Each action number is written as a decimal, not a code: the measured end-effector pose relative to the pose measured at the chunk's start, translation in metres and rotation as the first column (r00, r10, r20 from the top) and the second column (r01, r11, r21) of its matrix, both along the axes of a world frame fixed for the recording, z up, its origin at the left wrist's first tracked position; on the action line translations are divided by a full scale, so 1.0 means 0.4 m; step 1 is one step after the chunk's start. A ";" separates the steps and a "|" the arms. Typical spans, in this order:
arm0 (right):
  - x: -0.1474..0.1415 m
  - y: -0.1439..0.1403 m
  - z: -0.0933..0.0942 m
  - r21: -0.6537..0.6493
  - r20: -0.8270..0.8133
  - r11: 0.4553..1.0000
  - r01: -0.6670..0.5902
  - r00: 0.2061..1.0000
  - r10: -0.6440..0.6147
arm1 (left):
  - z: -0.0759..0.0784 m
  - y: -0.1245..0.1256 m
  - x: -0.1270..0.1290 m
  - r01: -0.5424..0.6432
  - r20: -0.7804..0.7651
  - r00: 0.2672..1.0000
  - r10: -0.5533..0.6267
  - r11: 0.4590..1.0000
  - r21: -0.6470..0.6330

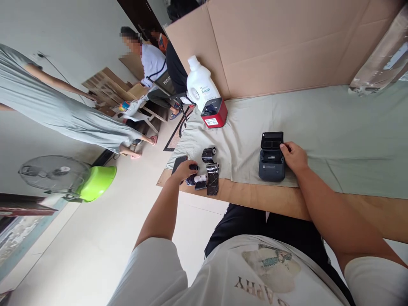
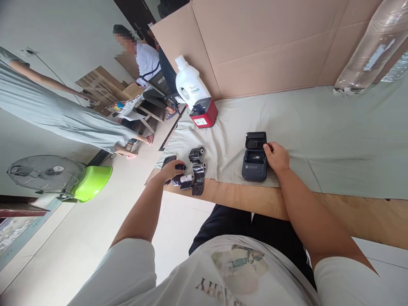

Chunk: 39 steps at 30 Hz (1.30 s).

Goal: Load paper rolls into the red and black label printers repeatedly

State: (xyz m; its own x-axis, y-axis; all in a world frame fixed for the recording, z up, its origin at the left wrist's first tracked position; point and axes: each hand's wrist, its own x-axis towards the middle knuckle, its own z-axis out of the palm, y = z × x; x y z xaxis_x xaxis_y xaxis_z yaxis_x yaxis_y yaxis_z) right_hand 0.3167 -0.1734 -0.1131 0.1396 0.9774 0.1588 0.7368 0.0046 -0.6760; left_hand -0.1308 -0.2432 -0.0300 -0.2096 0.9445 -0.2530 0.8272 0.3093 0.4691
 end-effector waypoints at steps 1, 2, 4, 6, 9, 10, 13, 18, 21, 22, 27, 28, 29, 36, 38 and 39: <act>0.000 -0.001 0.000 0.005 -0.008 1.000 -0.005 1.000 0.005 | -0.001 0.000 0.017 0.026 -0.119 0.993 -0.023 0.999 0.027; 0.001 -0.001 0.000 0.006 -0.016 1.000 -0.006 1.000 0.006 | 0.000 0.000 0.036 0.066 -0.236 0.971 -0.051 0.996 0.055; 0.002 -0.001 0.000 -0.005 -0.025 1.000 -0.003 1.000 0.003 | 0.001 0.003 0.075 0.190 -0.359 0.923 -0.140 0.976 0.106; 0.002 0.000 0.000 -0.020 -0.026 1.000 0.000 1.000 -0.001 | -0.007 0.007 0.117 0.323 -0.361 0.894 -0.264 0.940 0.113; 0.002 0.000 0.001 -0.032 -0.030 0.999 -0.012 0.999 0.011 | -0.035 0.016 0.177 0.420 -0.365 0.849 -0.383 0.907 0.025; 0.001 0.000 0.003 -0.036 -0.033 0.999 -0.017 0.999 0.015 | -0.044 0.018 0.193 0.420 -0.384 0.837 -0.390 0.907 -0.006; -0.002 -0.003 0.008 -0.054 -0.041 0.998 -0.014 0.999 0.012 | -0.053 0.018 0.230 0.408 -0.419 0.824 -0.383 0.913 -0.032; -0.007 -0.008 0.020 -0.091 -0.057 0.996 -0.012 0.998 0.007 | 0.008 0.003 0.296 0.475 0.125 0.866 -0.485 0.874 0.101; -0.008 -0.008 0.023 -0.098 -0.066 0.995 -0.016 0.998 0.010 | 0.049 0.012 0.383 0.559 0.527 0.641 -0.559 0.810 0.179; -0.007 -0.008 0.023 -0.100 -0.067 0.995 -0.016 0.998 0.009 | 0.056 0.023 0.420 0.581 0.562 0.582 -0.588 0.784 0.218; -0.005 -0.006 0.023 -0.097 -0.043 0.995 -0.031 0.999 0.027 | 0.030 0.120 0.605 0.633 0.304 0.562 -0.770 0.636 0.442; -0.005 -0.006 0.023 -0.097 -0.037 0.995 -0.033 0.999 0.030 | 0.019 0.139 0.632 0.659 0.240 0.569 -0.787 0.610 0.439; -0.005 -0.006 0.024 -0.099 -0.033 0.995 -0.033 0.999 0.030 | 0.010 0.154 0.653 0.689 0.181 0.576 -0.797 0.592 0.419; -0.010 -0.009 0.032 -0.102 -0.035 0.994 -0.036 0.999 0.032 | 0.012 0.174 0.688 0.777 -0.043 0.604 -0.796 0.576 0.255; -0.011 -0.010 0.034 -0.111 -0.034 0.993 -0.032 0.999 0.029 | 0.020 0.172 0.687 0.787 -0.058 0.600 -0.798 0.576 0.221; -0.011 -0.010 0.036 -0.118 -0.033 0.993 -0.031 0.999 0.027 | 0.022 0.172 0.688 0.792 -0.064 0.598 -0.799 0.576 0.202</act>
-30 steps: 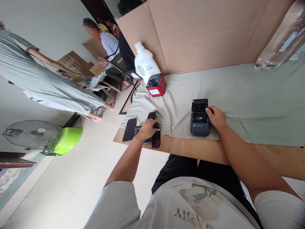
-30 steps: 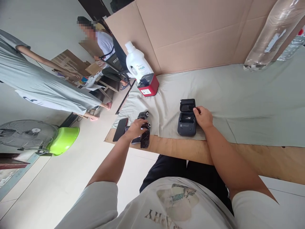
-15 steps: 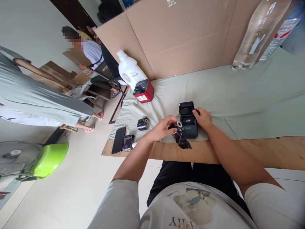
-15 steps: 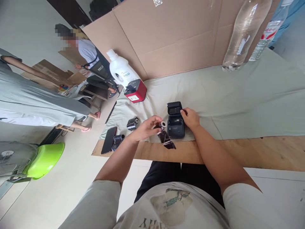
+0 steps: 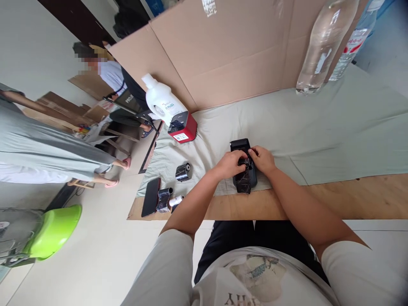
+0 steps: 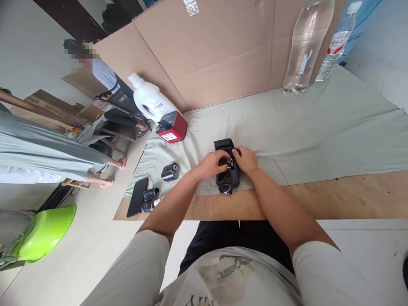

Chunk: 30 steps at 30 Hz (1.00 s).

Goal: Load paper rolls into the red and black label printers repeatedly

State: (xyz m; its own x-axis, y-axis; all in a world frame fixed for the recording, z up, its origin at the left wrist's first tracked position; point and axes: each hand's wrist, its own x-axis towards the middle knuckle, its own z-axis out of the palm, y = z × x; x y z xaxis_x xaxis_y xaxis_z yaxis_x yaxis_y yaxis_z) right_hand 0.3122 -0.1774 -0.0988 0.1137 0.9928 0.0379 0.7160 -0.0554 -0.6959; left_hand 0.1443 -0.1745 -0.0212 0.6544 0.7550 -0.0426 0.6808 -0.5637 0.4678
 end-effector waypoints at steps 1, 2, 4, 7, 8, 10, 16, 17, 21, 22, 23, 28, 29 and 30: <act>0.000 0.000 0.001 -0.006 0.001 1.000 0.000 1.000 0.000 | 0.000 0.000 0.002 0.001 -0.017 1.000 -0.001 1.000 -0.005; 0.000 -0.001 0.002 -0.010 0.003 1.000 0.001 1.000 -0.001 | -0.003 0.000 0.004 0.000 -0.030 1.000 0.000 1.000 -0.007; -0.001 -0.001 0.004 -0.016 0.002 1.000 0.003 1.000 -0.003 | -0.013 0.000 0.010 -0.019 -0.039 0.999 0.018 1.000 -0.008; 0.000 -0.001 0.005 -0.019 -0.007 1.000 0.005 1.000 -0.005 | -0.032 -0.004 0.017 -0.087 -0.021 0.996 0.086 0.996 -0.022; 0.000 0.000 0.005 -0.020 -0.009 1.000 0.006 1.000 -0.006 | -0.038 -0.006 0.020 -0.114 -0.017 0.993 0.114 0.993 -0.028; 0.001 0.000 0.004 -0.016 -0.015 1.000 0.013 1.000 -0.013 | -0.049 -0.010 0.024 -0.166 -0.013 0.986 0.166 0.986 -0.023; 0.007 0.001 -0.009 0.053 -0.236 0.999 0.005 0.972 0.007 | -0.098 -0.025 0.013 -0.331 0.379 0.885 0.272 0.938 0.100; 0.007 0.002 -0.011 0.066 -0.300 0.998 0.004 0.954 0.016 | -0.112 -0.029 0.006 -0.408 0.488 0.814 0.316 0.908 0.091; 0.008 0.001 -0.004 0.051 -0.541 0.999 0.001 0.840 0.027 | -0.177 -0.045 -0.028 -0.683 0.711 0.453 0.539 0.722 -0.113; 0.010 0.000 0.002 0.037 -0.570 0.999 -0.012 0.821 0.031 | -0.191 -0.047 -0.035 -0.696 0.706 0.404 0.582 0.696 -0.177; 0.013 -0.002 0.010 0.021 -0.573 0.999 -0.028 0.819 0.035 | -0.202 -0.050 -0.040 -0.691 0.686 0.382 0.619 0.684 -0.232; 0.037 -0.023 0.055 -0.111 -0.180 0.993 -0.051 0.983 0.030 | -0.210 -0.052 -0.047 -0.570 0.494 0.643 0.586 0.796 -0.202; 0.040 -0.028 0.061 -0.161 -0.089 0.984 -0.081 0.994 0.067 | -0.206 -0.052 -0.047 -0.541 0.451 0.704 0.550 0.825 -0.162; 0.043 -0.033 0.066 -0.206 -0.023 0.971 -0.125 0.992 0.123 | -0.202 -0.053 -0.048 -0.512 0.415 0.749 0.517 0.849 -0.133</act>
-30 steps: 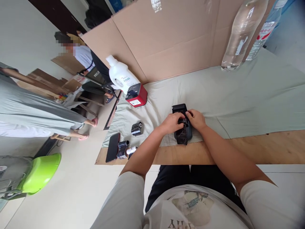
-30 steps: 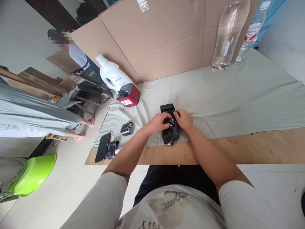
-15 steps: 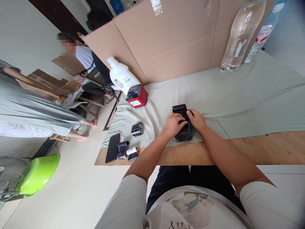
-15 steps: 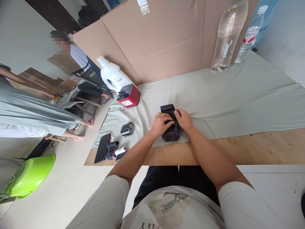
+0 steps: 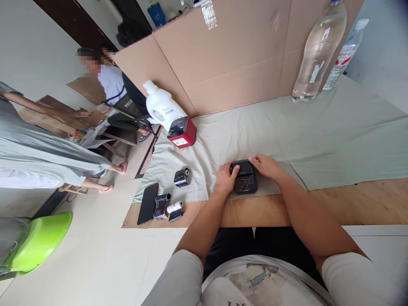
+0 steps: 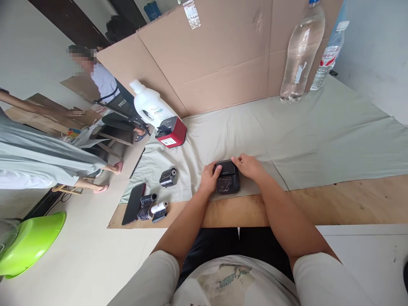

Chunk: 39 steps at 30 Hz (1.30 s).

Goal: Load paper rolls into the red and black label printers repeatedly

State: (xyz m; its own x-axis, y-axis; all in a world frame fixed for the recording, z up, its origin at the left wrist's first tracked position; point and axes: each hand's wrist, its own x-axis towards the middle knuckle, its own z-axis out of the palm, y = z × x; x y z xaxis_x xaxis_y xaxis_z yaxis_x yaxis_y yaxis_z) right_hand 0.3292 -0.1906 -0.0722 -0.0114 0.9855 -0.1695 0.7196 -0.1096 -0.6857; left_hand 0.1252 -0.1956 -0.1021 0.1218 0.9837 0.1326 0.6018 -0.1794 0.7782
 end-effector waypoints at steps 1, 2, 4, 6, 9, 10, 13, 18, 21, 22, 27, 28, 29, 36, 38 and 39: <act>0.001 -0.004 0.003 -0.027 0.047 0.998 -0.058 0.997 0.059 | 0.004 -0.001 -0.001 0.033 -0.031 0.999 -0.033 0.999 0.002; 0.000 -0.008 0.005 -0.036 0.072 0.994 -0.105 0.992 0.107 | 0.007 -0.001 -0.002 0.061 -0.041 0.997 -0.061 0.998 0.003; -0.003 -0.012 0.006 -0.020 0.074 0.990 -0.139 0.987 0.140 | 0.013 -0.004 -0.007 0.113 -0.011 0.993 -0.113 0.993 0.011; -0.007 -0.014 0.004 -0.001 0.005 0.994 -0.109 0.994 0.109 | 0.018 -0.008 -0.010 0.168 0.068 0.983 -0.170 0.985 0.030; -0.010 -0.015 0.002 0.000 -0.231 0.999 -0.036 0.972 0.035 | 0.024 -0.019 -0.007 0.211 0.213 0.951 -0.222 0.975 0.075; -0.010 -0.015 0.003 0.002 -0.320 0.999 -0.032 0.947 0.031 | 0.025 -0.022 -0.004 0.208 0.261 0.939 -0.223 0.975 0.084; -0.007 -0.016 0.005 0.021 -0.516 0.994 -0.106 0.851 0.101 | 0.019 -0.029 0.010 0.177 0.441 0.880 -0.175 0.983 0.037; -0.007 -0.014 0.002 0.011 -0.587 0.989 -0.147 0.800 0.125 | 0.002 -0.017 0.018 0.309 0.680 0.728 -0.088 0.927 -0.211; -0.011 -0.014 0.000 0.011 -0.582 0.991 -0.135 0.805 0.116 | 0.002 -0.008 0.011 0.368 0.711 0.697 -0.090 0.896 -0.247; -0.012 -0.015 0.000 0.015 -0.583 0.990 -0.138 0.803 0.121 | 0.003 -0.007 0.008 0.376 0.713 0.694 -0.096 0.893 -0.246; -0.008 -0.022 0.006 0.037 -0.575 0.986 -0.160 0.804 0.152 | 0.011 -0.008 0.002 0.395 0.717 0.685 -0.132 0.894 -0.212; -0.007 -0.023 0.007 0.045 -0.574 0.986 -0.160 0.804 0.156 | 0.012 -0.009 0.002 0.394 0.713 0.687 -0.137 0.895 -0.208; -0.007 -0.024 0.007 0.054 -0.575 0.986 -0.157 0.802 0.159 | 0.012 -0.009 0.002 0.390 0.708 0.692 -0.139 0.898 -0.205; -0.040 -0.019 -0.026 0.029 -0.680 0.998 -0.056 0.731 0.061 | 0.000 0.000 0.009 0.246 0.724 0.689 -0.016 0.946 -0.213; -0.054 -0.017 -0.039 0.015 -0.726 1.000 -0.026 0.687 0.029 | -0.004 0.006 0.012 0.171 0.752 0.657 0.053 0.961 -0.218; -0.060 -0.017 -0.043 -0.018 -0.741 1.000 -0.008 0.671 -0.008 | -0.004 0.009 0.014 0.136 0.767 0.637 0.084 0.966 -0.219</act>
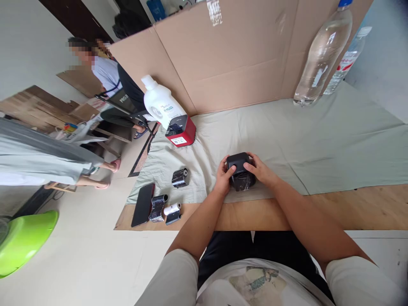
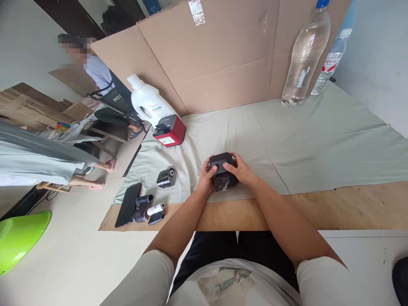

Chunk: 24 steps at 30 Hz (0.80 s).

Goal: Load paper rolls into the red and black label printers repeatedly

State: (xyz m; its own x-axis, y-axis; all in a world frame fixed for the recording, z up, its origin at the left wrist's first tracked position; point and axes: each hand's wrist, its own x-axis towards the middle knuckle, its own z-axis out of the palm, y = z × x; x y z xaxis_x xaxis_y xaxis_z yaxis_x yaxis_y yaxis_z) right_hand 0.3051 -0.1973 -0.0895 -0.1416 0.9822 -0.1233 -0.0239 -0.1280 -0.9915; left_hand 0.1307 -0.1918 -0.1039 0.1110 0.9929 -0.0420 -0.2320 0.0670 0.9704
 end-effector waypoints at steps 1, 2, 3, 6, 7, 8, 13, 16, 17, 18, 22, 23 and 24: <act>-0.006 -0.002 -0.001 -0.053 -0.013 0.999 0.013 1.000 -0.014 | 0.001 0.003 0.001 -0.039 0.023 0.999 0.039 0.999 -0.006; -0.011 -0.006 0.000 -0.115 -0.021 0.993 0.015 1.000 -0.017 | 0.002 0.005 0.001 -0.075 0.043 0.996 0.075 0.997 -0.014; -0.017 -0.012 0.002 -0.171 -0.027 0.985 0.005 1.000 -0.010 | 0.004 0.007 0.000 -0.104 0.057 0.993 0.105 0.994 -0.022; -0.037 -0.030 0.013 -0.231 -0.042 0.972 -0.045 0.998 0.036 | 0.007 0.011 -0.002 -0.127 0.048 0.990 0.129 0.991 -0.036; -0.042 -0.031 0.015 -0.223 -0.041 0.974 -0.040 0.999 0.032 | 0.006 0.012 -0.002 -0.121 0.039 0.992 0.122 0.992 -0.031; -0.042 -0.028 0.014 -0.214 -0.035 0.977 -0.021 0.999 0.014 | 0.003 0.011 -0.001 -0.113 0.035 0.993 0.114 0.993 -0.022; 0.071 0.094 0.011 -0.119 0.062 0.977 0.175 0.984 -0.169 | -0.018 -0.003 0.010 0.028 -0.095 0.995 -0.028 1.000 -0.003; 0.229 0.228 0.033 -0.129 0.115 0.885 0.447 0.894 -0.434 | -0.014 -0.014 0.015 0.184 -0.408 0.901 -0.150 0.982 0.044; 0.286 0.270 0.044 -0.149 0.145 0.827 0.542 0.839 -0.524 | -0.009 -0.017 0.016 0.234 -0.497 0.850 -0.174 0.970 0.060; 0.342 0.309 0.056 -0.162 0.191 0.768 0.619 0.784 -0.591 | -0.004 -0.019 0.017 0.275 -0.564 0.804 -0.189 0.959 0.071; 0.510 0.401 0.087 -0.146 0.330 0.606 0.782 0.616 -0.716 | 0.014 -0.021 0.021 0.324 -0.659 0.730 -0.180 0.941 0.101; 0.534 0.409 0.087 -0.143 0.347 0.584 0.799 0.593 -0.726 | 0.015 -0.021 0.022 0.324 -0.661 0.729 -0.177 0.940 0.106; 0.553 0.412 0.084 -0.137 0.364 0.565 0.814 0.572 -0.735 | 0.016 -0.021 0.023 0.326 -0.661 0.730 -0.176 0.939 0.109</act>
